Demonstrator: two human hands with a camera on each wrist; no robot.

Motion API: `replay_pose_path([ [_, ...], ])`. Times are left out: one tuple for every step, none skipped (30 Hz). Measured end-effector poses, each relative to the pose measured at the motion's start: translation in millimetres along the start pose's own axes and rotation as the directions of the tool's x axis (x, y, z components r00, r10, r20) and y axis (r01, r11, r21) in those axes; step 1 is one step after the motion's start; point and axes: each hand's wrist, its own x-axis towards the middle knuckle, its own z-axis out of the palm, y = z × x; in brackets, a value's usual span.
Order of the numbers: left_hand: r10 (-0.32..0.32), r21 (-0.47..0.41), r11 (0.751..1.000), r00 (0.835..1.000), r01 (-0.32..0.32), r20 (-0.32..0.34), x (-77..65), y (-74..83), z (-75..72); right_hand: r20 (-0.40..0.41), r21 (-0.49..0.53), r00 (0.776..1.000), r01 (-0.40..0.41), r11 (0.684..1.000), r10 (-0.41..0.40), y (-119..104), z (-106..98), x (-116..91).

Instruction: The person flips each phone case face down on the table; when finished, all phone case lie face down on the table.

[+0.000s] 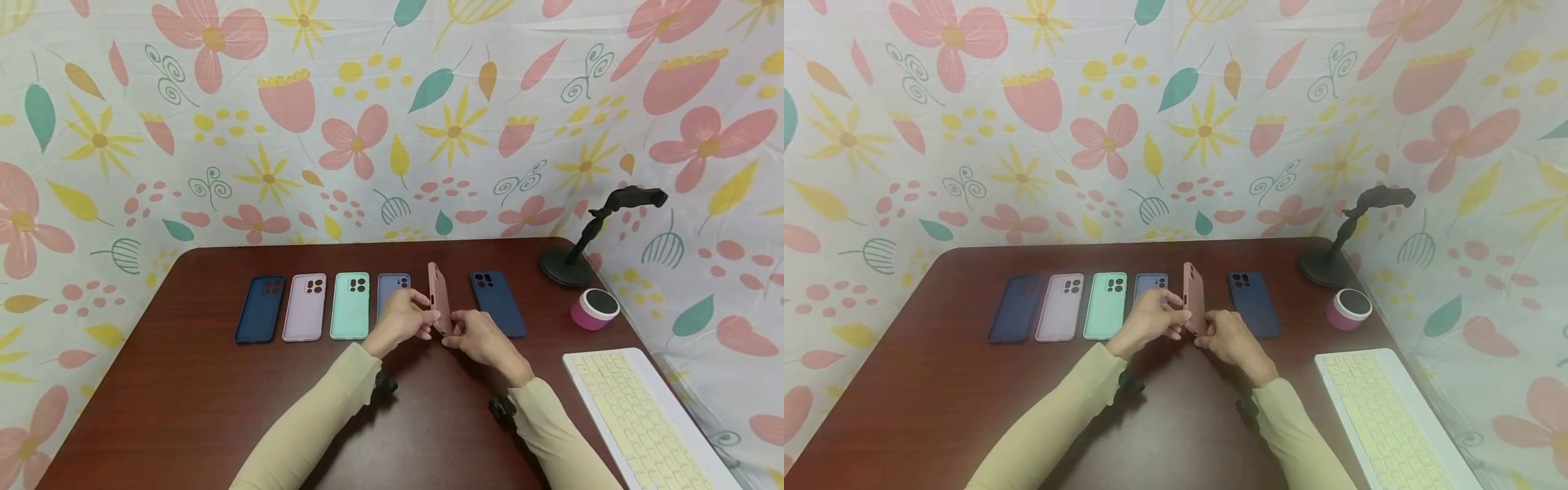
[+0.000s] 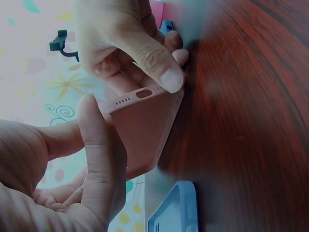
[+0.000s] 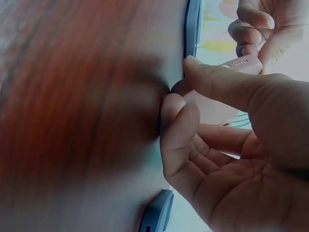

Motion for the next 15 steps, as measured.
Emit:
replay_pose_path([
  [0.002, 0.004, 1.0, 1.0, -0.002, 0.002, -0.1, 0.0, -0.1, -0.001, -0.002, 1.0, 0.001, 1.0, -0.001, 0.3, -0.2, -0.4],
  [0.003, 0.007, 1.0, 1.0, -0.003, 0.003, -0.3, 0.2, -0.2, -0.003, -0.002, 1.0, 0.004, 1.0, -0.004, 0.4, -0.4, -1.0],
  [0.003, 0.01, 1.0, 1.0, -0.003, 0.004, -0.4, 0.3, -0.2, -0.005, -0.003, 1.0, 0.003, 1.0, -0.003, 0.7, -0.5, -1.5],
  [0.003, 0.013, 1.0, 1.0, -0.003, 0.004, -0.4, 0.4, -0.3, -0.005, -0.005, 1.0, 0.002, 1.0, -0.002, 0.7, -0.6, -2.3],
  [0.004, 0.019, 1.0, 1.0, -0.004, 0.002, -0.5, 0.3, -0.3, -0.007, -0.011, 1.0, 0.002, 1.0, -0.002, 0.9, -0.9, -3.0],
  [0.006, 0.026, 1.0, 1.0, -0.006, 0.0, -0.4, -0.1, -0.3, -0.008, -0.015, 1.0, 0.002, 1.0, -0.002, 0.9, -1.2, -3.7],
  [0.008, 0.035, 0.999, 1.0, -0.008, -0.003, -0.4, -0.5, -0.3, -0.01, -0.02, 1.0, 0.002, 1.0, -0.002, 0.8, -1.8, -4.4],
  [0.009, 0.045, 0.999, 1.0, -0.009, -0.008, -0.2, -1.2, -0.2, -0.011, -0.027, 1.0, -0.002, 1.0, 0.001, 1.0, -2.0, -5.1],
  [0.009, 0.055, 0.998, 1.0, -0.009, -0.011, 0.0, -1.9, 0.1, -0.012, -0.037, 1.0, -0.001, 0.999, 0.001, 1.3, -2.3, -5.6],
  [0.01, 0.065, 0.998, 1.0, -0.009, -0.014, 0.2, -2.7, 0.5, -0.015, -0.045, 1.0, 0.0, 0.999, -0.001, 1.3, -2.9, -6.3],
  [0.008, 0.076, 0.997, 1.0, -0.007, -0.017, 0.4, -3.5, 1.0, -0.017, -0.053, 1.0, 0.001, 0.999, -0.002, 1.5, -3.5, -7.0],
  [0.004, 0.085, 0.996, 1.0, -0.003, -0.018, 0.6, -4.3, 1.6, -0.019, -0.059, 1.0, 0.0, 0.998, -0.001, 1.8, -3.9, -7.4],
  [0.0, 0.093, 0.996, 1.0, 0.002, -0.02, 0.7, -4.9, 2.5, -0.023, -0.066, 1.0, 0.001, 0.998, -0.002, 2.5, -4.2, -7.7],
  [-0.003, 0.102, 0.995, 1.0, 0.005, -0.023, 0.8, -5.2, 3.4, -0.026, -0.074, 1.0, 0.003, 0.997, -0.005, 2.9, -4.6, -8.1],
  [-0.006, 0.113, 0.994, 1.0, 0.008, -0.024, 0.8, -5.5, 4.5, -0.028, -0.079, 1.0, 0.004, 0.997, -0.006, 3.6, -4.7, -8.6],
])
